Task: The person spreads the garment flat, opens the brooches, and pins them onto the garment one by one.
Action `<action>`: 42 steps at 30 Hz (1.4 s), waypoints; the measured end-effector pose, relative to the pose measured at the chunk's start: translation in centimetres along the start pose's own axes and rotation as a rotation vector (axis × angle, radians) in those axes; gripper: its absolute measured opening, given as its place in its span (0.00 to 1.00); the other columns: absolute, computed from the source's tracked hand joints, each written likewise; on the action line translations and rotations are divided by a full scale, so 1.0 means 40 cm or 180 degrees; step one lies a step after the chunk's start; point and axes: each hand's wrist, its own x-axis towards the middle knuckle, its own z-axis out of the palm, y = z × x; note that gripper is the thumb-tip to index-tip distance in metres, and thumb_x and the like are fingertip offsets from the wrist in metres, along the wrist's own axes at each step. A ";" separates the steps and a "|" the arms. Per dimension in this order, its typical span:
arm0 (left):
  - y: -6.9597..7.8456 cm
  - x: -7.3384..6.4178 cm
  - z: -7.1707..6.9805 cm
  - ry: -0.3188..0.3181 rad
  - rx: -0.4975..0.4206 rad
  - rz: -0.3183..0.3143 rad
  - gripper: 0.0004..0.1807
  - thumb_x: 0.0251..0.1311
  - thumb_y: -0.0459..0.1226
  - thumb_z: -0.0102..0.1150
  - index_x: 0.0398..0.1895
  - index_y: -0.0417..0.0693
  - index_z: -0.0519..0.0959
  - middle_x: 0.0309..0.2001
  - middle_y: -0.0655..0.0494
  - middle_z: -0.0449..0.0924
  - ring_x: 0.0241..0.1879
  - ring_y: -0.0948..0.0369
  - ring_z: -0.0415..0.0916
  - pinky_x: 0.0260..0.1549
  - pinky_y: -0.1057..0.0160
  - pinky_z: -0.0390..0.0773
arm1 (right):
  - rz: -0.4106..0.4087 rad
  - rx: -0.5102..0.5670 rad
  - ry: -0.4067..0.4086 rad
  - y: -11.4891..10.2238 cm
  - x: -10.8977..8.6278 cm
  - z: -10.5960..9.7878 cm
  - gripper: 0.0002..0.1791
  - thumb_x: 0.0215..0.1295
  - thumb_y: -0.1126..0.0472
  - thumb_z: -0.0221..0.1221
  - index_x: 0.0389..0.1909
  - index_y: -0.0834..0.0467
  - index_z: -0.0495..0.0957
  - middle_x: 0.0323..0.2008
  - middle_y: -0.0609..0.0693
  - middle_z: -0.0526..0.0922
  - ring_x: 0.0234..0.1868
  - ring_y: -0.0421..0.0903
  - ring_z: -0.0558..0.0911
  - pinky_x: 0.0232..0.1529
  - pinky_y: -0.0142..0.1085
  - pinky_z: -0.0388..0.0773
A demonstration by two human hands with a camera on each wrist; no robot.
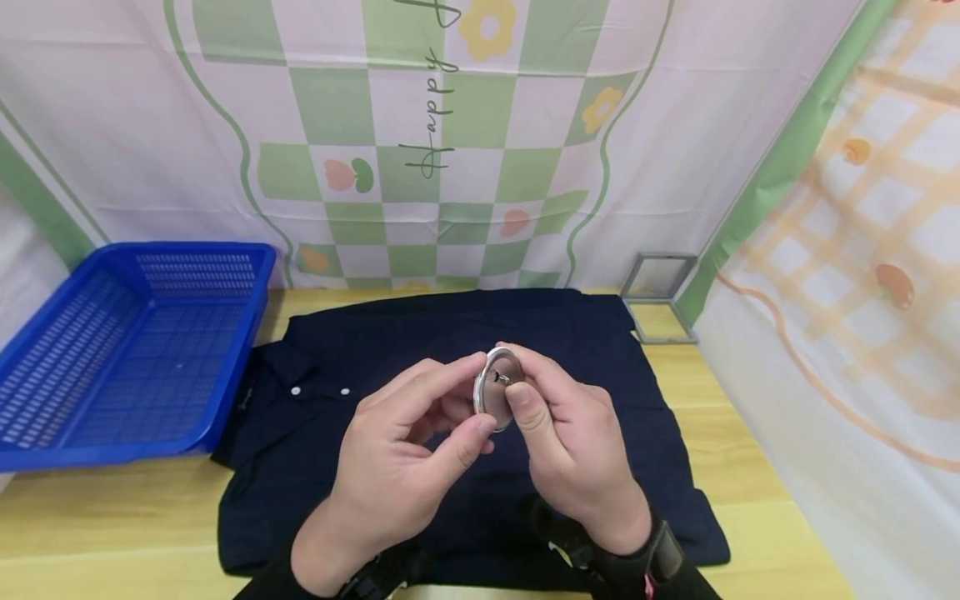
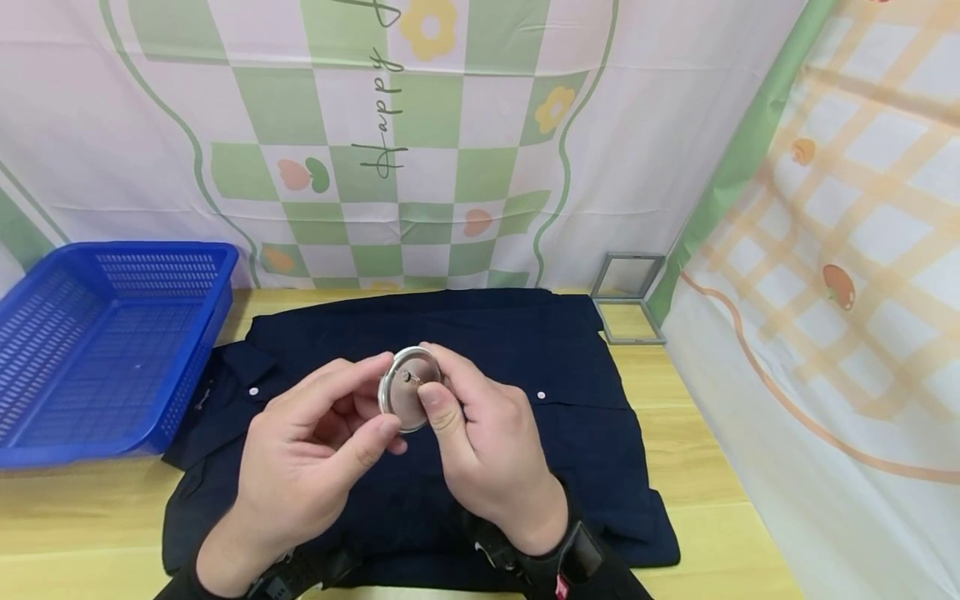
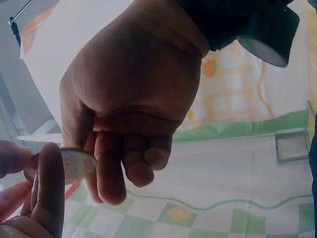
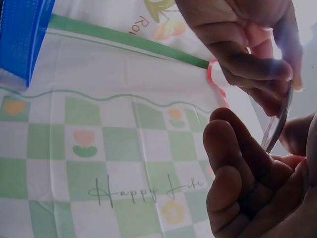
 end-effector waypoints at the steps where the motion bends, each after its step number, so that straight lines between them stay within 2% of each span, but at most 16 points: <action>1: -0.001 0.000 0.001 -0.0004 -0.0025 0.0009 0.20 0.63 0.27 0.64 0.58 0.29 0.76 0.36 0.45 0.78 0.28 0.56 0.82 0.23 0.61 0.83 | -0.0043 -0.0031 0.0023 -0.001 0.002 0.002 0.21 0.80 0.53 0.46 0.54 0.66 0.78 0.34 0.47 0.85 0.32 0.39 0.84 0.35 0.30 0.79; 5: -0.003 0.000 0.005 -0.0019 -0.0072 0.0050 0.19 0.64 0.27 0.64 0.57 0.28 0.76 0.36 0.44 0.77 0.28 0.55 0.82 0.23 0.62 0.83 | -0.0131 -0.0149 0.0065 -0.003 0.005 0.008 0.19 0.81 0.54 0.44 0.50 0.63 0.79 0.31 0.43 0.81 0.30 0.36 0.81 0.33 0.29 0.78; 8: -0.004 0.000 0.003 -0.0025 -0.0072 0.0049 0.19 0.65 0.28 0.63 0.57 0.29 0.75 0.37 0.43 0.77 0.28 0.56 0.81 0.23 0.62 0.83 | -0.0146 -0.0190 0.0059 -0.002 0.004 0.008 0.20 0.81 0.54 0.43 0.50 0.62 0.79 0.31 0.42 0.82 0.30 0.36 0.82 0.34 0.29 0.78; 12: -0.005 -0.003 -0.003 -0.0019 0.0009 -0.0037 0.19 0.64 0.25 0.62 0.57 0.30 0.75 0.38 0.43 0.78 0.28 0.57 0.81 0.23 0.62 0.83 | -0.0091 -0.0223 0.0096 0.000 -0.001 0.006 0.23 0.80 0.51 0.46 0.56 0.66 0.76 0.37 0.48 0.86 0.34 0.40 0.85 0.38 0.29 0.79; 15: -0.005 -0.006 -0.008 0.0018 0.0161 -0.0175 0.20 0.60 0.21 0.62 0.57 0.32 0.77 0.37 0.46 0.77 0.28 0.59 0.81 0.23 0.63 0.82 | -0.0104 -0.0114 0.0297 0.000 -0.002 0.006 0.25 0.77 0.51 0.53 0.58 0.69 0.74 0.43 0.56 0.86 0.35 0.44 0.85 0.39 0.29 0.79; 19: -0.006 -0.007 -0.010 0.0088 0.0238 -0.0206 0.21 0.57 0.16 0.61 0.55 0.32 0.79 0.34 0.48 0.76 0.27 0.59 0.81 0.22 0.63 0.82 | -0.0350 -0.0110 0.0646 -0.004 0.006 0.010 0.18 0.72 0.54 0.60 0.44 0.69 0.79 0.48 0.63 0.83 0.34 0.46 0.82 0.36 0.30 0.78; 21: -0.006 -0.007 -0.010 0.0122 0.0228 -0.0129 0.21 0.56 0.16 0.61 0.54 0.30 0.79 0.33 0.48 0.76 0.26 0.59 0.81 0.22 0.63 0.82 | -0.0469 -0.0266 0.0737 -0.007 0.012 0.013 0.16 0.72 0.55 0.60 0.35 0.66 0.80 0.48 0.63 0.81 0.35 0.49 0.80 0.37 0.31 0.77; 24: -0.008 -0.007 -0.009 0.0170 0.0297 -0.0035 0.21 0.56 0.16 0.61 0.54 0.31 0.80 0.32 0.48 0.75 0.25 0.60 0.80 0.21 0.64 0.81 | -0.0626 -0.0515 0.0824 -0.010 0.019 0.018 0.17 0.73 0.55 0.58 0.29 0.64 0.79 0.44 0.62 0.83 0.36 0.51 0.81 0.40 0.30 0.77; 30: -0.011 -0.009 -0.013 0.0275 0.0683 0.0111 0.20 0.55 0.20 0.65 0.53 0.35 0.83 0.30 0.53 0.76 0.27 0.61 0.74 0.20 0.70 0.74 | -0.1029 -0.0682 0.0949 -0.010 0.032 0.023 0.16 0.70 0.58 0.57 0.27 0.66 0.78 0.39 0.64 0.83 0.31 0.53 0.82 0.40 0.32 0.80; 34: -0.012 -0.009 -0.013 0.0276 0.0701 0.0164 0.17 0.61 0.26 0.65 0.54 0.36 0.83 0.30 0.53 0.76 0.28 0.61 0.73 0.22 0.69 0.74 | -0.1092 -0.0738 0.0900 -0.012 0.032 0.020 0.16 0.70 0.57 0.59 0.28 0.67 0.80 0.39 0.64 0.83 0.31 0.53 0.82 0.39 0.33 0.81; 38: -0.015 -0.008 -0.011 0.0219 0.0687 0.0220 0.15 0.65 0.31 0.63 0.54 0.36 0.83 0.31 0.53 0.77 0.29 0.60 0.74 0.26 0.68 0.76 | -0.1117 -0.0824 0.1028 -0.011 0.035 0.022 0.17 0.69 0.59 0.57 0.23 0.65 0.79 0.36 0.62 0.84 0.29 0.53 0.83 0.36 0.33 0.82; 42: -0.017 -0.007 -0.013 0.0162 0.0729 0.0177 0.16 0.65 0.30 0.63 0.54 0.35 0.82 0.32 0.52 0.77 0.28 0.61 0.75 0.23 0.70 0.75 | -0.1114 -0.0796 0.1129 -0.006 0.036 0.024 0.17 0.69 0.59 0.58 0.22 0.65 0.79 0.34 0.61 0.85 0.30 0.54 0.85 0.38 0.34 0.82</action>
